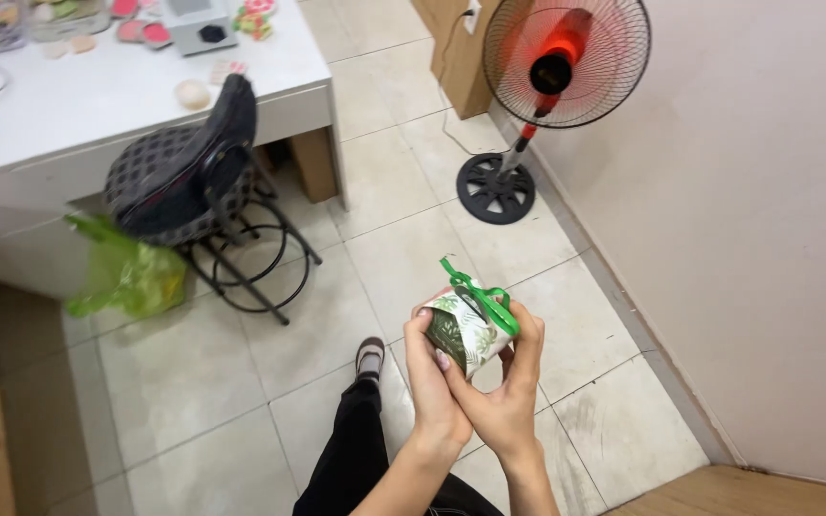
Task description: Organizing small boxed merchandise on shelves and a workbench.
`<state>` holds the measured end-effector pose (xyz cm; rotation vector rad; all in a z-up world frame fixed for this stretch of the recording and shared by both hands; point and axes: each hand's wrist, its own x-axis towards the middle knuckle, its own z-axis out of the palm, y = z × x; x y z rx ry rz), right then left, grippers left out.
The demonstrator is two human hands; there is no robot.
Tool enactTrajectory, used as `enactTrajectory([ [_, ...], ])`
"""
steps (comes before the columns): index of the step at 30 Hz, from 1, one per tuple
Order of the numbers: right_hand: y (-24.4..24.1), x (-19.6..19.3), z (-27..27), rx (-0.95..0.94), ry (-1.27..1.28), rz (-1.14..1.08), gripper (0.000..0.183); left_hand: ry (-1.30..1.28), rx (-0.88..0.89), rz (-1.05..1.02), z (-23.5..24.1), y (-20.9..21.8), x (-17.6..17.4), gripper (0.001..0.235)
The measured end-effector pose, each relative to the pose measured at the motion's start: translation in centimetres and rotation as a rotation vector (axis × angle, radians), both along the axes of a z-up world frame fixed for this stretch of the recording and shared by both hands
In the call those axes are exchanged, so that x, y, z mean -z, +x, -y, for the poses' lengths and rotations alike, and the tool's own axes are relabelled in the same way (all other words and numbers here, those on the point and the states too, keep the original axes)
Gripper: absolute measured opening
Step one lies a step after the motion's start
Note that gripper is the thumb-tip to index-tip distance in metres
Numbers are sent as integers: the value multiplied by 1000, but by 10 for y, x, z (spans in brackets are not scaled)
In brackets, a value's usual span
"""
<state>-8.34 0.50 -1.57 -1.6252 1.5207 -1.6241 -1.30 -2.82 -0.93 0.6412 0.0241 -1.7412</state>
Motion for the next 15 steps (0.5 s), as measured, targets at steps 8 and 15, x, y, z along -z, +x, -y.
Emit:
enactTrajectory([
  [8, -34, 15, 159, 61, 57, 188, 81, -214, 173, 98, 155, -18, 3, 47],
  [15, -23, -30, 317, -59, 112, 346, 72, -744, 238, 513, 312, 23, -28, 60],
])
